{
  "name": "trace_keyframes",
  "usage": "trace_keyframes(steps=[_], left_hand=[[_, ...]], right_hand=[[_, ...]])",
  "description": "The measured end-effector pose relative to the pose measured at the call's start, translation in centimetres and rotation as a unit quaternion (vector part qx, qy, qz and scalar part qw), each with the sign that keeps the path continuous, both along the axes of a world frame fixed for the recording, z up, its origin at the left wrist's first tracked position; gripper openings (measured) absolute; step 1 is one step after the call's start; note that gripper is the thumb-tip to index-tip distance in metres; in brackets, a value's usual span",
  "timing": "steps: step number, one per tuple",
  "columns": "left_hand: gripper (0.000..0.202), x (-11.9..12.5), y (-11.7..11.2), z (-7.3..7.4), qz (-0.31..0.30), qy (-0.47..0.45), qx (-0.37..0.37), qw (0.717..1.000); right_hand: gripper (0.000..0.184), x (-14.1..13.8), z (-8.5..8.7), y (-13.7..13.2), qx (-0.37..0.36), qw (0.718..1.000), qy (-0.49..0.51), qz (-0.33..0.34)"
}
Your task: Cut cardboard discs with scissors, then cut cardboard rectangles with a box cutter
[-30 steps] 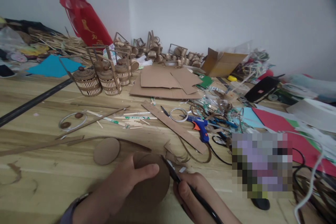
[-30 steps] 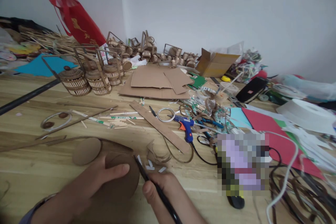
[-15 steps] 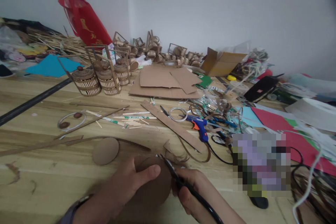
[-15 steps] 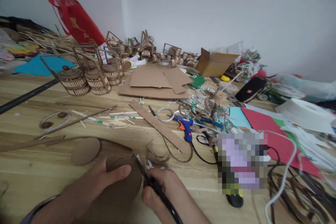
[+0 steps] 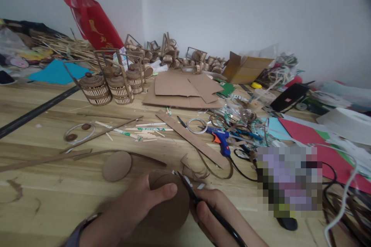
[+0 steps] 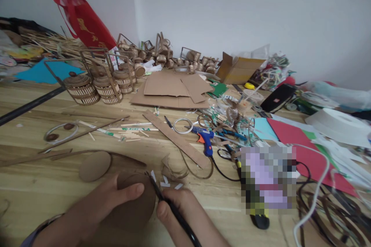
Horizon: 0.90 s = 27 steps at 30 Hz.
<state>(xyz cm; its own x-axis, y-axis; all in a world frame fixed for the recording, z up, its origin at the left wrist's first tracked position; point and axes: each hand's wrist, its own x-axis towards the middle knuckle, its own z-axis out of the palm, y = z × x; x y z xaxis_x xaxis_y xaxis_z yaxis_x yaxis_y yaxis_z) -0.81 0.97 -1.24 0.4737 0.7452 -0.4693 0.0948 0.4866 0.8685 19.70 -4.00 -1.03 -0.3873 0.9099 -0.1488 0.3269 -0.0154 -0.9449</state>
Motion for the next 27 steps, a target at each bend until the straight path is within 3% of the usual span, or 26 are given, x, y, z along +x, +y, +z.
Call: trace_keyframes(steps=[9, 21, 27], left_hand=[[0.053, -0.18, 0.05, 0.37, -0.011, -0.025, 0.002, 1.000], [0.056, -0.66, 0.13, 0.65, -0.012, 0.046, 0.045, 0.998], [0.055, -0.79, 0.47, 0.47, -0.022, 0.062, 0.056, 0.996]], right_hand=[[0.066, 0.29, -0.28, -0.23, 0.006, 0.999, -0.034, 0.002], [0.072, 0.48, 0.43, -0.41, -0.003, 0.999, -0.033, -0.003], [0.070, 0.59, -0.49, -0.49, -0.012, 1.000, -0.023, -0.009]])
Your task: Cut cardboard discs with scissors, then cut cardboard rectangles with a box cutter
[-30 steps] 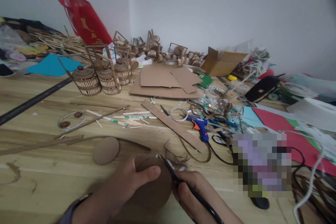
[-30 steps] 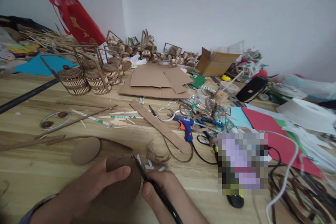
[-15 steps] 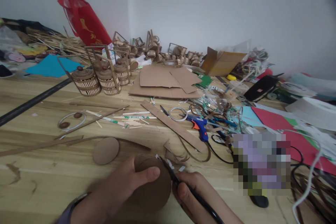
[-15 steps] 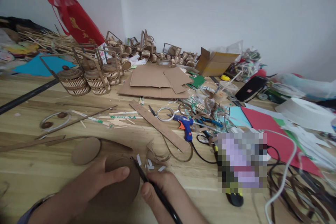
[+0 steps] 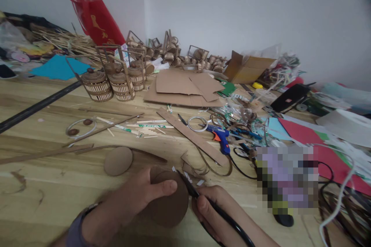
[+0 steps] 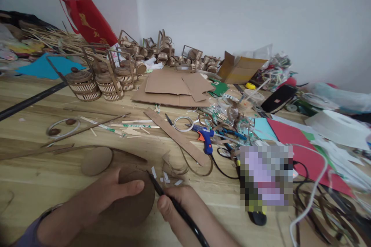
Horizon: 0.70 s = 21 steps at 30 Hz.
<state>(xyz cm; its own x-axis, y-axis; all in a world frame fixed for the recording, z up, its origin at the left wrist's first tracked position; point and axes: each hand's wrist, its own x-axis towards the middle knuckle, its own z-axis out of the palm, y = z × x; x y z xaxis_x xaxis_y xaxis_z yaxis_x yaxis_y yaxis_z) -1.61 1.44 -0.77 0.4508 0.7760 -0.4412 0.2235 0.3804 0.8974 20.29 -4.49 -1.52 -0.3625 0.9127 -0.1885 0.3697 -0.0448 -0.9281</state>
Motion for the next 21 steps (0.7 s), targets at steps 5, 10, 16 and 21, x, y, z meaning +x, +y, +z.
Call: trace_keyframes(steps=[5, 10, 16, 21], left_hand=[[0.052, -0.1, 0.2, -0.9, -0.020, -0.036, 0.009, 0.999], [0.054, -0.2, 0.4, -1.7, -0.012, -0.008, 0.007, 1.000], [0.052, 0.0, 0.4, -1.7, -0.033, -0.011, 0.018, 0.999], [0.049, 0.2, 0.1, -1.6, -0.056, -0.016, 0.031, 0.998]], right_hand=[[0.069, 0.3, -0.9, 0.0, -0.011, 1.000, 0.020, 0.019], [0.071, 0.6, -0.8, 0.0, -0.039, 0.998, 0.029, 0.030], [0.084, 0.9, -0.5, 0.1, -0.098, 0.994, 0.014, 0.042], [0.085, 0.9, 0.1, 0.5, -0.090, 0.994, -0.013, 0.057]])
